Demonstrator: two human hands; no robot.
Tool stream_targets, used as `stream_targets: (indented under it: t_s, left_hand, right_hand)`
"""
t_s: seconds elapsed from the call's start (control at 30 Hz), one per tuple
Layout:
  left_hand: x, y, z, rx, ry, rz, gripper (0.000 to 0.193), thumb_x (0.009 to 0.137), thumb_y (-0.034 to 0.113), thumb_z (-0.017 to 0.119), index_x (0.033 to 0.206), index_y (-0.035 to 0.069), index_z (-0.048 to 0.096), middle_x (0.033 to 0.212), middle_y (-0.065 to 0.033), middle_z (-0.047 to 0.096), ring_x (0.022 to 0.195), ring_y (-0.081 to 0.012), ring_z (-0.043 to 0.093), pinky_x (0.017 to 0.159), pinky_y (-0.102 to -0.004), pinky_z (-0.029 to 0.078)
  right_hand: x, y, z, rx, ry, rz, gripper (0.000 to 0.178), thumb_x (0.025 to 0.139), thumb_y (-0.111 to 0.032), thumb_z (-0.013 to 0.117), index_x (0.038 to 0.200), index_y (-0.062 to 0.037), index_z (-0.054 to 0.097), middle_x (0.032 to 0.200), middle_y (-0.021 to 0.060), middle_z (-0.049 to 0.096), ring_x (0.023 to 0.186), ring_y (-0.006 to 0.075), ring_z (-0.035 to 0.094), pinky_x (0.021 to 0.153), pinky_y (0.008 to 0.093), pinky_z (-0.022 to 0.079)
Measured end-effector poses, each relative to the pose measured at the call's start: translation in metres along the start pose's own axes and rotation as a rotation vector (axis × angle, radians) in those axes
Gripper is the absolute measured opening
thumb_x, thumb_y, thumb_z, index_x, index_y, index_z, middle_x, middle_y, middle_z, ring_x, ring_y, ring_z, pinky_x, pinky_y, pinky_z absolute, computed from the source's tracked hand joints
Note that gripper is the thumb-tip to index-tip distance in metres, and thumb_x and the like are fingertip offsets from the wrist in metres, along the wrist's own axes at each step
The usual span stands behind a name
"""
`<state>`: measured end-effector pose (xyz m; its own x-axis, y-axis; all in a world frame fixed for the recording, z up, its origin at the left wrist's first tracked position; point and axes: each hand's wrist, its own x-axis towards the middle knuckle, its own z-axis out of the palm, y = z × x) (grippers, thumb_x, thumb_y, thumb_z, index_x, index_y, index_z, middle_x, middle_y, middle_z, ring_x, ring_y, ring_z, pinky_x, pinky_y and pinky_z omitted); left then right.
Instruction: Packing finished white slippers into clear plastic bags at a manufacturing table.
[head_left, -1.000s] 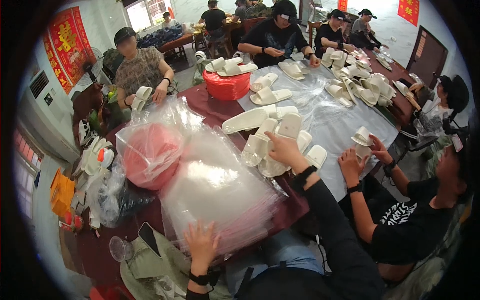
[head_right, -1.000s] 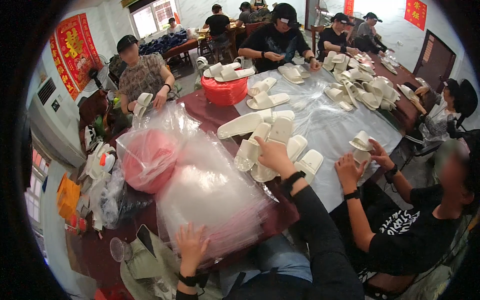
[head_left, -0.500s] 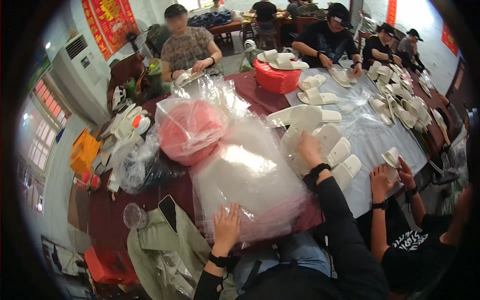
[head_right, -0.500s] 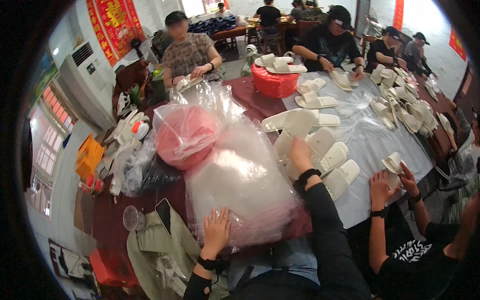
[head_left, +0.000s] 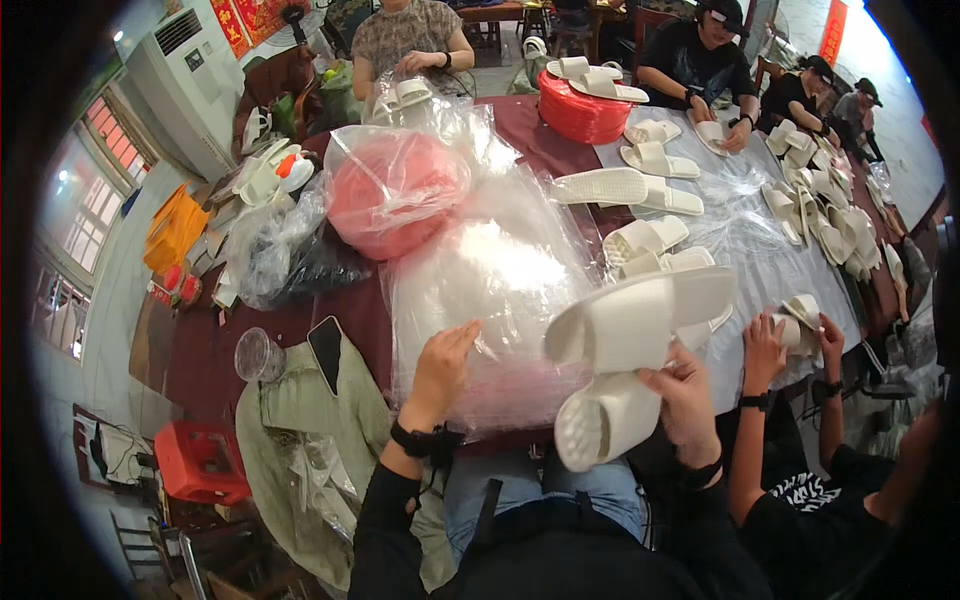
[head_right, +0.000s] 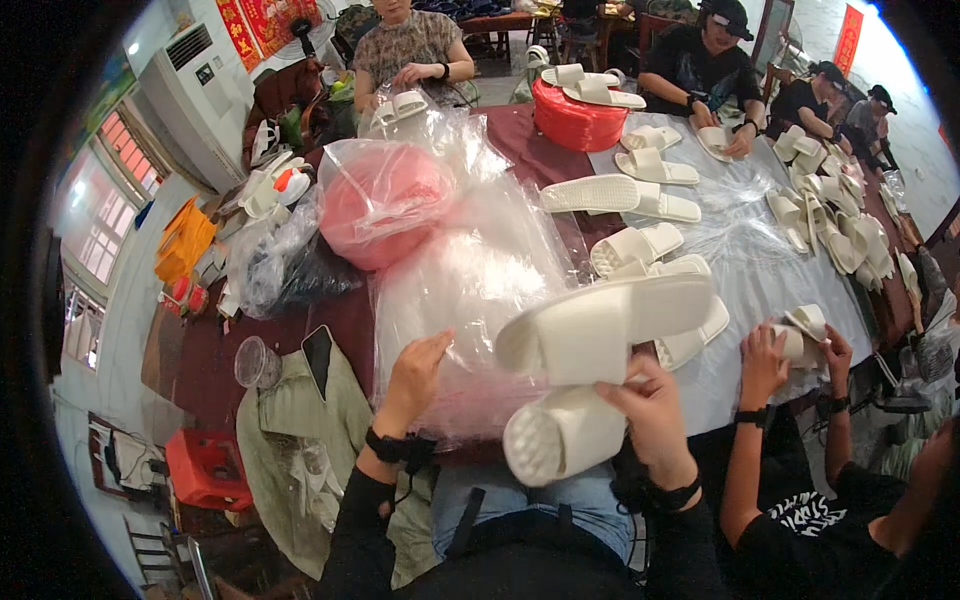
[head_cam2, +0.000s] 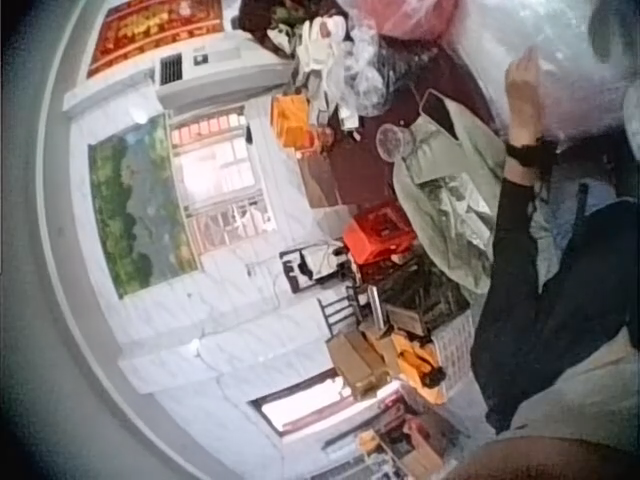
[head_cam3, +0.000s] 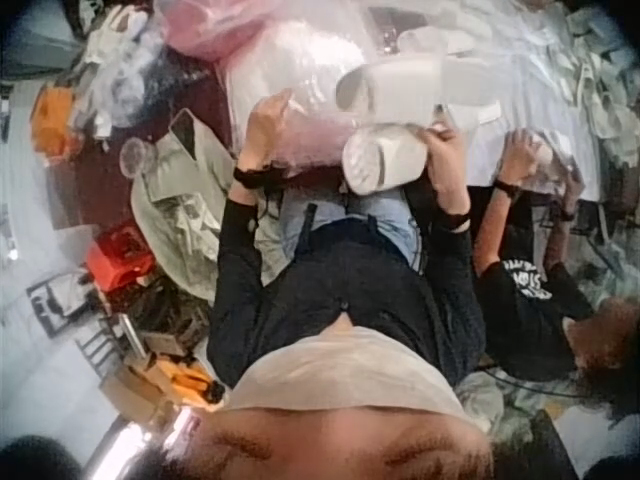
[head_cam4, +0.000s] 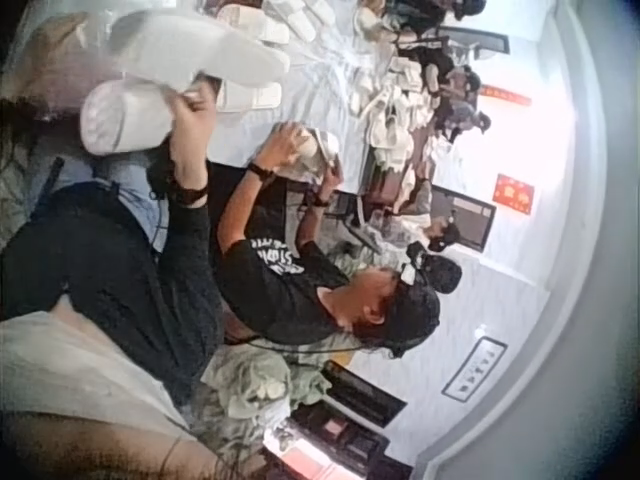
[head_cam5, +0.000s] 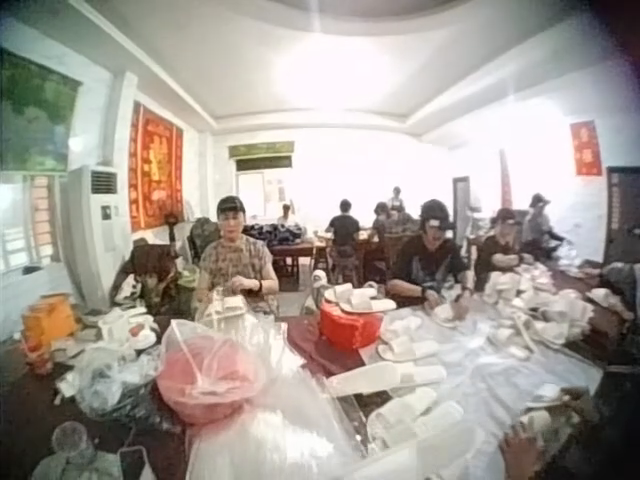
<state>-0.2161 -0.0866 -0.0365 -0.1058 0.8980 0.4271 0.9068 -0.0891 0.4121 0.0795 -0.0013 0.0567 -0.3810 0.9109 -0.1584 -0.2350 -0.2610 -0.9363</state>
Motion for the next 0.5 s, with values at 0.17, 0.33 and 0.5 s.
stream_targets:
  t_s: [0.17, 0.33, 0.5]
  left_hand:
    - [0.025, 0.009, 0.002, 0.066, -0.016, 0.039, 0.034, 0.089, 0.013, 0.049, 0.122, 0.012, 0.054, 0.12, -0.0133, 0.056, 0.111, -0.0367, 0.05, 0.095, -0.0483, 0.035]
    - [0.031, 0.017, 0.01, -0.267, -0.167, -0.064, 0.034, 0.092, 0.019, 0.044, 0.126, 0.014, 0.051, 0.129, -0.0134, 0.049, 0.123, -0.0412, 0.039, 0.101, -0.0518, 0.027]
    - [0.034, 0.041, 0.009, -0.224, -0.121, -0.028, 0.031, 0.091, 0.01, 0.045, 0.121, 0.001, 0.053, 0.123, -0.0172, 0.053, 0.12, -0.0297, 0.045, 0.106, -0.0406, 0.028]
  right_hand:
    - [-0.037, 0.04, -0.024, 0.347, -0.261, 0.387, 0.01, 0.093, -0.013, 0.048, 0.088, -0.0063, 0.053, 0.071, 0.0003, 0.058, 0.061, 0.0051, 0.055, 0.054, 0.0184, 0.044]
    - [-0.055, 0.061, -0.017, 0.348, -0.251, 0.479, 0.014, 0.095, -0.015, 0.044, 0.092, -0.0061, 0.053, 0.08, 0.0037, 0.062, 0.073, 0.0134, 0.062, 0.064, 0.0252, 0.048]
    - [-0.052, 0.066, -0.005, 0.393, -0.259, 0.437, 0.022, 0.095, -0.024, 0.039, 0.104, -0.0052, 0.047, 0.104, 0.0129, 0.06, 0.094, 0.0191, 0.059, 0.079, 0.0309, 0.046]
